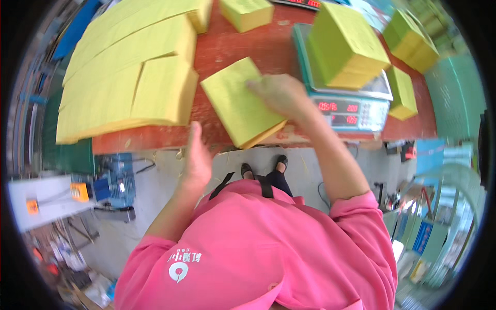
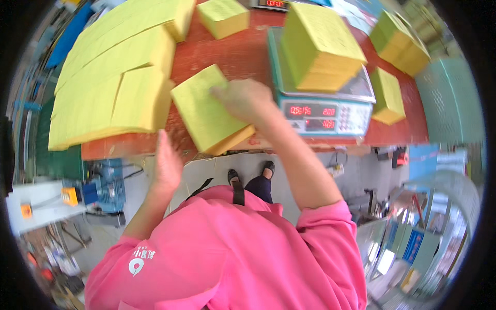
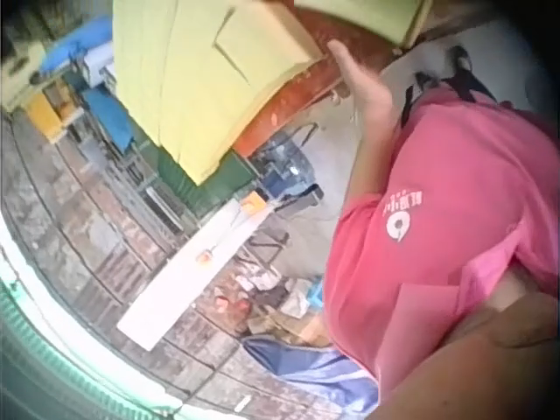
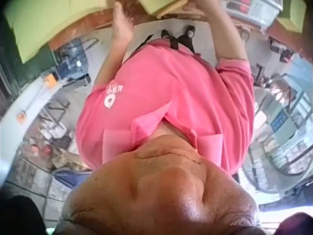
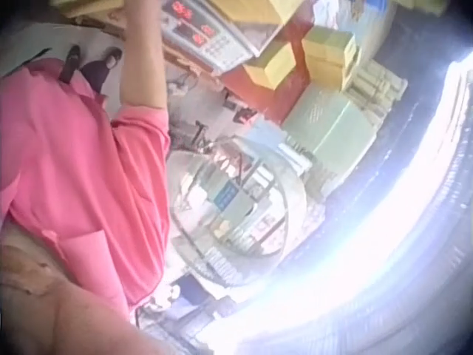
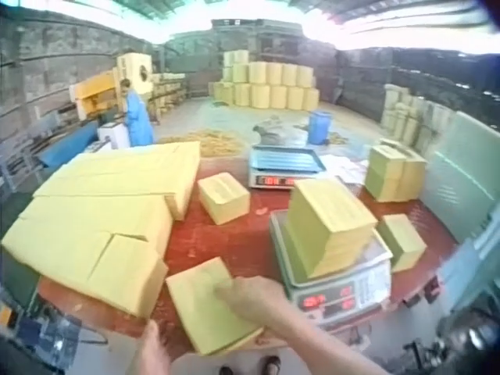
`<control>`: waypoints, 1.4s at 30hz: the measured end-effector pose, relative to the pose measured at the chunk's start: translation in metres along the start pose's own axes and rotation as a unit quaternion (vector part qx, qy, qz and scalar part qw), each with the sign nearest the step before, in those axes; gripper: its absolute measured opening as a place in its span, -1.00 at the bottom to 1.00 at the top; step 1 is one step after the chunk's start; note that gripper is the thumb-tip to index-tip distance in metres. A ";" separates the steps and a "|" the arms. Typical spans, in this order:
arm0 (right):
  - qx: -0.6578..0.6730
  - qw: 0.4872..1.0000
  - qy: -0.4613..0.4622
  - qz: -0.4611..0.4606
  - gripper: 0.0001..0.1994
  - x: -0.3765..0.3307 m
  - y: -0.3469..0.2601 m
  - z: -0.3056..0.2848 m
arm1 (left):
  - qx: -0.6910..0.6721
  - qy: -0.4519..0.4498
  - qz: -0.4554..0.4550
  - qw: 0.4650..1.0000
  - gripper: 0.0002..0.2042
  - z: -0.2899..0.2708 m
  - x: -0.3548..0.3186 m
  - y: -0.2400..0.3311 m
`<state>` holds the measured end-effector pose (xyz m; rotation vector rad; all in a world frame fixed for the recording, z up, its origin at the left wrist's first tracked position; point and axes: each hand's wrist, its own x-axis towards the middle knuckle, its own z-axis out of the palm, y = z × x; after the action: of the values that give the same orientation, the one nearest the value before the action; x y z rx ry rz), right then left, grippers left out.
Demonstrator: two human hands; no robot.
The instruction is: Weighing stacks of yellow paper on a digital scale to ensure consistent quantity.
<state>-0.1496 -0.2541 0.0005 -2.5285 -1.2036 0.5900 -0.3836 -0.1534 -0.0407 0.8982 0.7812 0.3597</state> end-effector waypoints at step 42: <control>0.612 0.784 -0.033 -0.098 -0.41 -0.141 0.040 -0.038 | 0.000 -0.180 0.091 0.979 -0.51 0.050 -0.055 0.064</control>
<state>-0.1856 -0.3923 0.0513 -1.2565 -0.6634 0.9778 -0.3815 -0.1759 0.0553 1.0027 0.3660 0.3446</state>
